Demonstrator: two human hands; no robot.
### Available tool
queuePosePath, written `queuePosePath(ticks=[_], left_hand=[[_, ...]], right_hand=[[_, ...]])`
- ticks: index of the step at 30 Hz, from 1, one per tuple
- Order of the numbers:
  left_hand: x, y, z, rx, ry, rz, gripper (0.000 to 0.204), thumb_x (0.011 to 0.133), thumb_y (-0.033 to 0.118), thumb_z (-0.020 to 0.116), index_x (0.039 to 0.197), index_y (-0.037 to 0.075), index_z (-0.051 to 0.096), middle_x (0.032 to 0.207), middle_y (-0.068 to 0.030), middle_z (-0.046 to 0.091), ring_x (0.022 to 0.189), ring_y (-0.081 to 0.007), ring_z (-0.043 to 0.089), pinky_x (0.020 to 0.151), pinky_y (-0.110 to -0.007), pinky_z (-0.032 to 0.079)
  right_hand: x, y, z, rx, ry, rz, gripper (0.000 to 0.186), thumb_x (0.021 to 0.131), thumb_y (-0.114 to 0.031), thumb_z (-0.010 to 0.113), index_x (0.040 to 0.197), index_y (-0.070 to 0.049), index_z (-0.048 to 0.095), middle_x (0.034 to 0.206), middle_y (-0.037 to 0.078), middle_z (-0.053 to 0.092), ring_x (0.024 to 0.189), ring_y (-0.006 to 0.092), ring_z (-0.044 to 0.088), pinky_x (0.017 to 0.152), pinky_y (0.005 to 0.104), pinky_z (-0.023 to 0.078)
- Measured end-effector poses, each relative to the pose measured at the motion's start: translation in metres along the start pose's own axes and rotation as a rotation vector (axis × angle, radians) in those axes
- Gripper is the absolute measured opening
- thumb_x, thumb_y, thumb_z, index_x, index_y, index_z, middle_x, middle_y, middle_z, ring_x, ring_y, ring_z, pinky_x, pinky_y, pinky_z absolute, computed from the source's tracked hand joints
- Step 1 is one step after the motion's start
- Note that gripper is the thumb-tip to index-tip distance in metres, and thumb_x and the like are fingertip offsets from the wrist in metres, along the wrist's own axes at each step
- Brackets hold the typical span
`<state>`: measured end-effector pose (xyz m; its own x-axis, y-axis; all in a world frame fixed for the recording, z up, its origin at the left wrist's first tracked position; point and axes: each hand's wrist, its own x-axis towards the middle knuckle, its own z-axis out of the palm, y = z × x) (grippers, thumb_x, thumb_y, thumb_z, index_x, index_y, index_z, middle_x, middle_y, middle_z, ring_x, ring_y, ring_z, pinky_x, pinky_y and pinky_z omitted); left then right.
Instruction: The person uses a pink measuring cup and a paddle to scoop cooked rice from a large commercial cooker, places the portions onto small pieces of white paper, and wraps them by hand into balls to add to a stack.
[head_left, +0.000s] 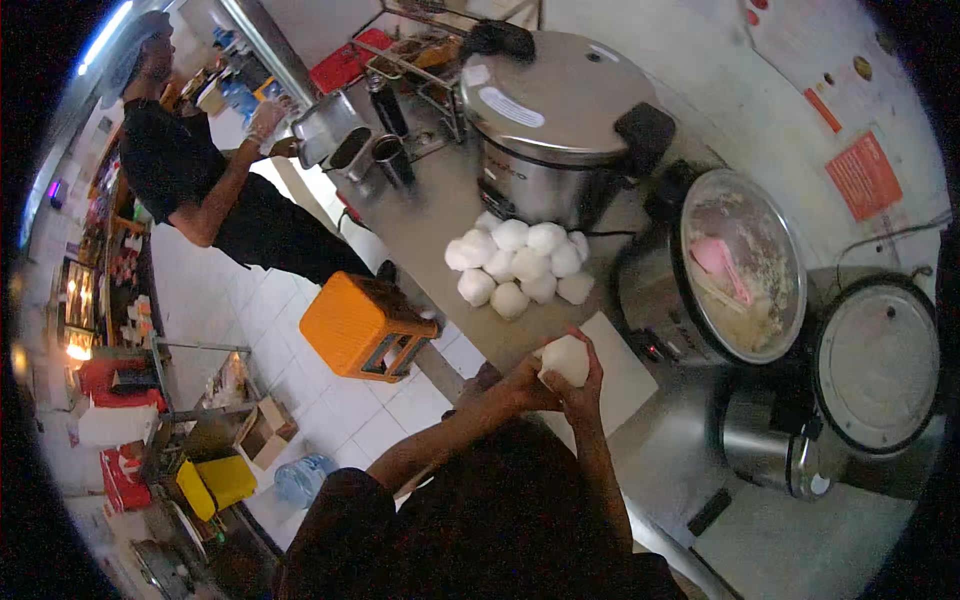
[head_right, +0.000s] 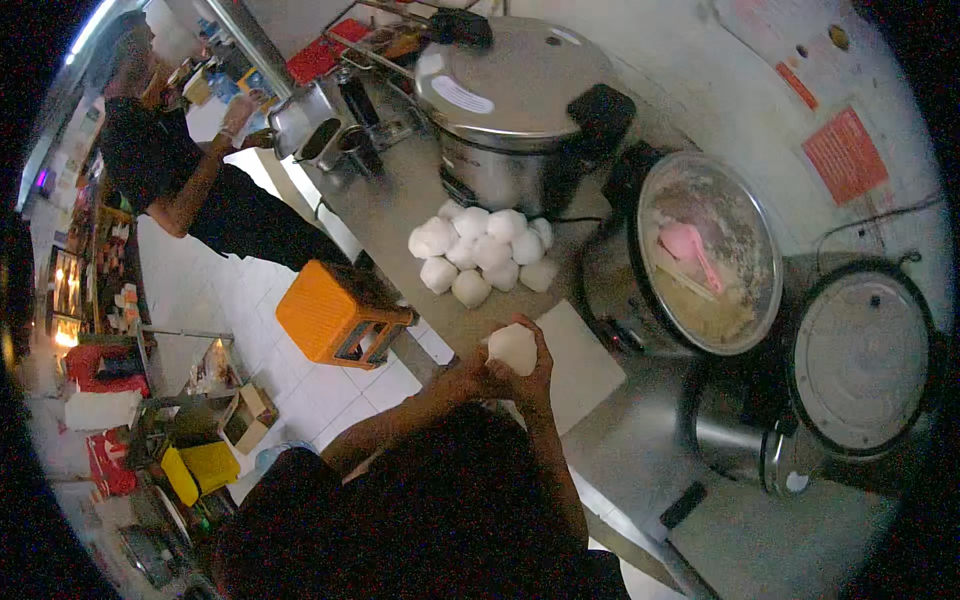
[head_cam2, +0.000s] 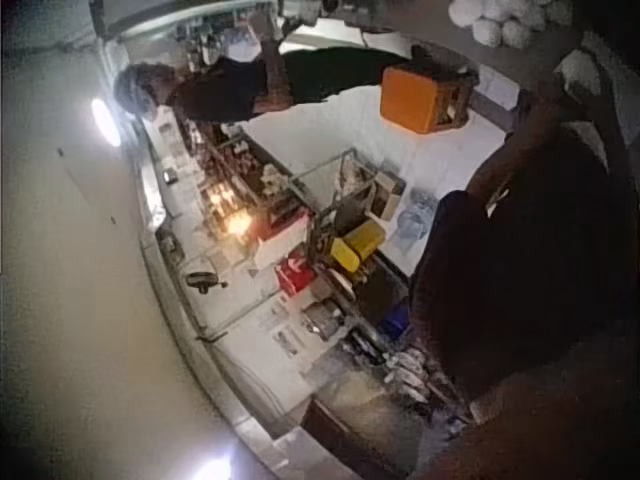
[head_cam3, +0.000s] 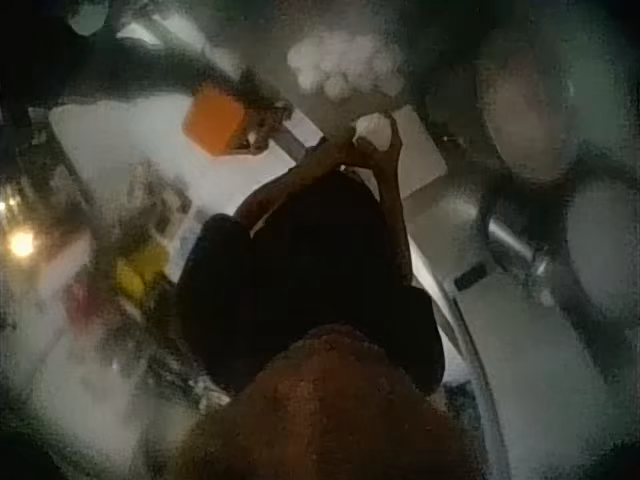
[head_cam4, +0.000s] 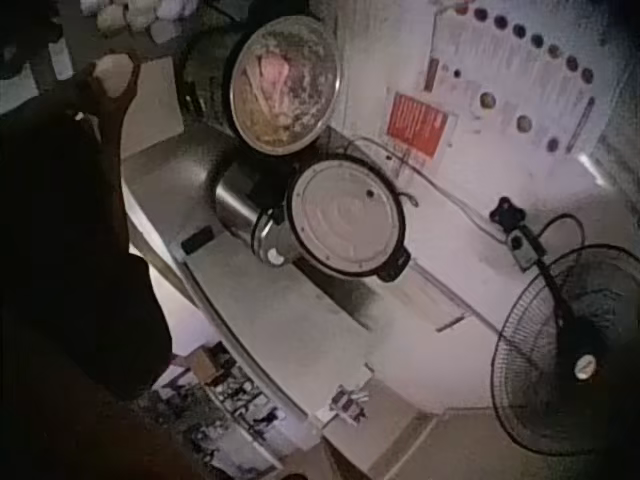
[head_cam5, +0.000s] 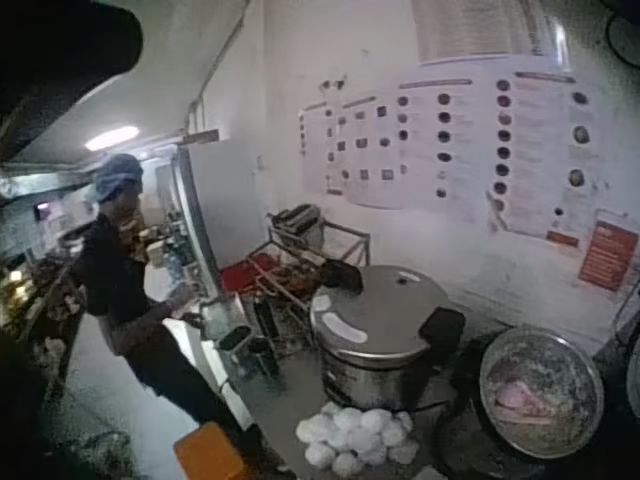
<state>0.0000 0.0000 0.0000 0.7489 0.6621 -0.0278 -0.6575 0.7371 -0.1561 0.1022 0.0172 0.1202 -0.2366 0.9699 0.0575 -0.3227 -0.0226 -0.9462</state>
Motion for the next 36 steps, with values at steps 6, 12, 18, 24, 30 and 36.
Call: queuePosePath(ticks=[6,12,18,24,30,36], left_hand=[[-0.065,0.022,-0.036,0.143,0.645,0.396,0.048,0.082,0.032,0.061,0.123,0.011,0.047,0.121,-0.0074,0.048,0.108,-0.0271,0.048,0.089,-0.042,0.039],[-0.076,0.081,-0.031,0.302,0.804,0.827,0.029,0.090,0.026,0.050,0.113,0.008,0.052,0.103,-0.0066,0.055,0.091,-0.0217,0.056,0.074,-0.035,0.049],[-0.067,0.103,0.004,0.610,0.973,0.804,0.030,0.091,0.024,0.048,0.118,0.010,0.049,0.110,-0.0070,0.054,0.096,-0.0205,0.055,0.071,-0.032,0.048],[-0.114,0.093,0.020,0.705,1.020,0.620,0.046,0.092,0.034,0.049,0.133,0.014,0.041,0.126,-0.0068,0.050,0.109,-0.0203,0.051,0.087,-0.038,0.045],[-0.046,0.091,0.106,0.790,0.873,0.451,0.032,0.086,0.018,0.058,0.115,0.007,0.055,0.101,-0.0067,0.062,0.087,-0.0170,0.058,0.078,-0.028,0.045],[0.049,0.091,0.172,1.079,0.417,0.242,0.025,0.088,0.019,0.058,0.107,0.003,0.059,0.096,-0.0071,0.062,0.084,-0.0156,0.059,0.076,-0.029,0.045]], right_hand=[[0.061,0.039,0.029,-0.805,-0.063,-0.053,0.071,0.060,-0.015,0.078,0.122,-0.003,0.047,0.113,0.019,0.055,0.104,0.0356,0.054,0.088,0.0414,0.045],[0.116,0.098,0.081,-1.069,-0.072,-0.231,0.065,0.063,-0.015,0.074,0.120,0.001,0.048,0.122,0.021,0.046,0.109,0.0368,0.047,0.094,0.0431,0.038],[0.118,0.074,0.068,-1.297,-0.050,-0.281,0.055,0.067,-0.013,0.074,0.115,0.003,0.054,0.126,0.022,0.041,0.113,0.0372,0.043,0.095,0.0478,0.036],[0.123,-0.155,-0.052,-1.275,0.538,-0.388,0.019,0.074,-0.004,0.064,0.093,-0.002,0.065,0.086,0.016,0.062,0.075,0.0311,0.060,0.071,0.0362,0.050],[0.189,-0.155,-0.219,-1.656,0.179,-0.209,0.030,0.076,-0.023,0.065,0.099,-0.004,0.059,0.079,0.018,0.062,0.072,0.0388,0.059,0.064,0.0480,0.047],[0.246,-0.075,-0.324,-2.128,-0.029,0.478,0.045,0.079,-0.031,0.062,0.114,-0.005,0.055,0.087,0.020,0.065,0.076,0.0382,0.063,0.067,0.0457,0.051]])
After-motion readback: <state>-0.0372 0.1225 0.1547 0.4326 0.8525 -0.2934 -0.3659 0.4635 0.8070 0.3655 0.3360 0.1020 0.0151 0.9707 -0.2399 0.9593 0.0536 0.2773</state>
